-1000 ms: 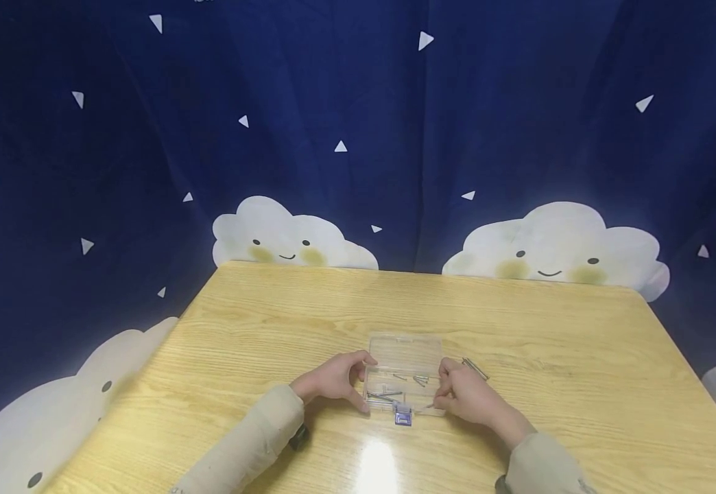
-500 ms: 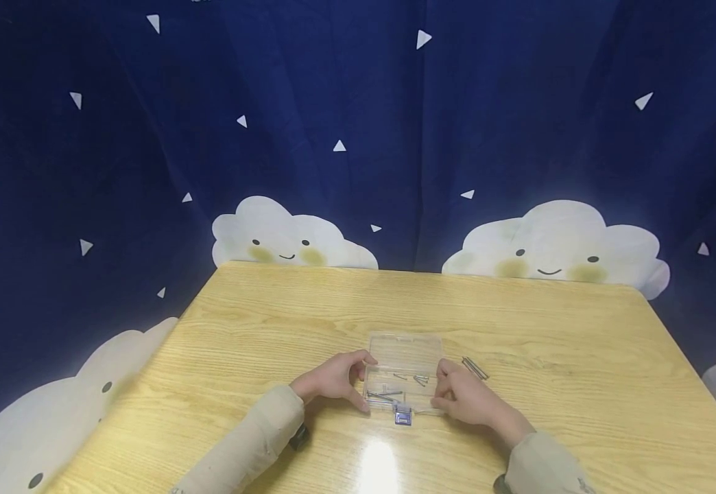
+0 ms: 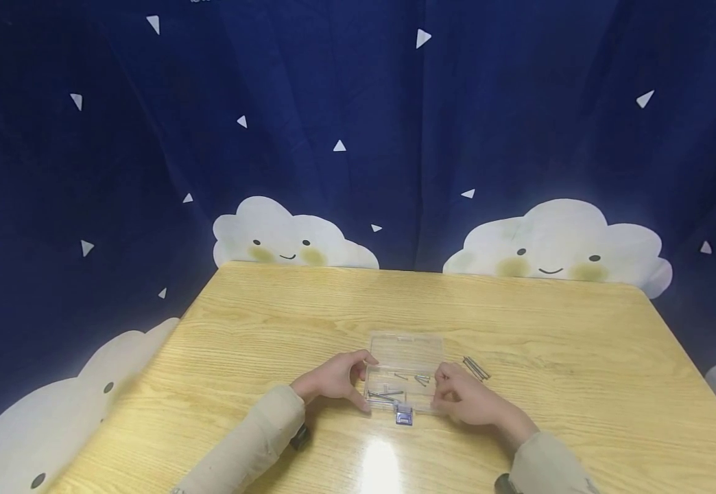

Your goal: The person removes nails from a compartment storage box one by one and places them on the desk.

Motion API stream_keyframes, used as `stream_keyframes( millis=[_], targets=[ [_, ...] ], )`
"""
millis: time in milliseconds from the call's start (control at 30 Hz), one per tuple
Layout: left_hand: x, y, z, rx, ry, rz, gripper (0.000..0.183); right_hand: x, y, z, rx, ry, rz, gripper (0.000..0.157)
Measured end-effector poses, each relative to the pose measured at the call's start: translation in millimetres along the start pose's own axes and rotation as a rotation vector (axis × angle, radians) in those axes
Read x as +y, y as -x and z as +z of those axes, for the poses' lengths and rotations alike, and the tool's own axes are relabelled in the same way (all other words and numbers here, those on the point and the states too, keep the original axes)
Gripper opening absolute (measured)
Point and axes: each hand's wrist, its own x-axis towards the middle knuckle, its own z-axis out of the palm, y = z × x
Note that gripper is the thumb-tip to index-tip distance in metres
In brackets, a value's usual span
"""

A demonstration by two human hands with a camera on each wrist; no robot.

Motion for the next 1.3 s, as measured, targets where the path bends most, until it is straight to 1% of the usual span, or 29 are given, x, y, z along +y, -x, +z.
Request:
stream_keyframes(
  millis=[100,233,433,633,833,967,1067,1200,1300],
  targets=[
    [0.7,-0.1,-0.1,0.001,0.006,0.001,0.069,2.2,2.2,-2.3,-0.018,-0.082,-0.012,0.008],
    [1.3,-0.3,-0.4,0.003,0.006,0.005,0.069,4.2,3.9,-4.2,-0.016,-0.173,-0.003,0.006],
    [1.2,-1.5,-0.8,0.005,-0.006,0.019,0.069,3.8,4.2,-5.9,0.011,-0.234,0.054,0.007],
    [3.0,-1.6,-1.5,0.005,-0.01,0.016,0.069,3.1,4.1,-4.8,0.04,-0.224,0.113,0.011],
    [2.4,-1.4,-1.1,0.004,-0.004,0.006,0.069,-2.5,2.1,-4.8,0.076,-0.175,0.138,0.012],
    [1.3,-1.0,-0.7,0.005,-0.002,-0.002,0.068,-4.0,1.8,-5.4,0.091,-0.179,0.169,0.011],
    [1.1,-0.3,-0.5,0.004,-0.001,-0.007,0.067,-4.3,2.8,-6.1,0.096,-0.203,0.168,0.013],
    [1.6,0.8,-0.2,0.0,-0.003,-0.013,0.067,-4.4,5.5,-7.4,0.11,-0.242,0.14,0.016],
    [1.7,1.3,0.3,0.0,-0.004,-0.014,0.067,-3.8,8.5,-8.7,0.124,-0.263,0.136,0.015]
  ],
)
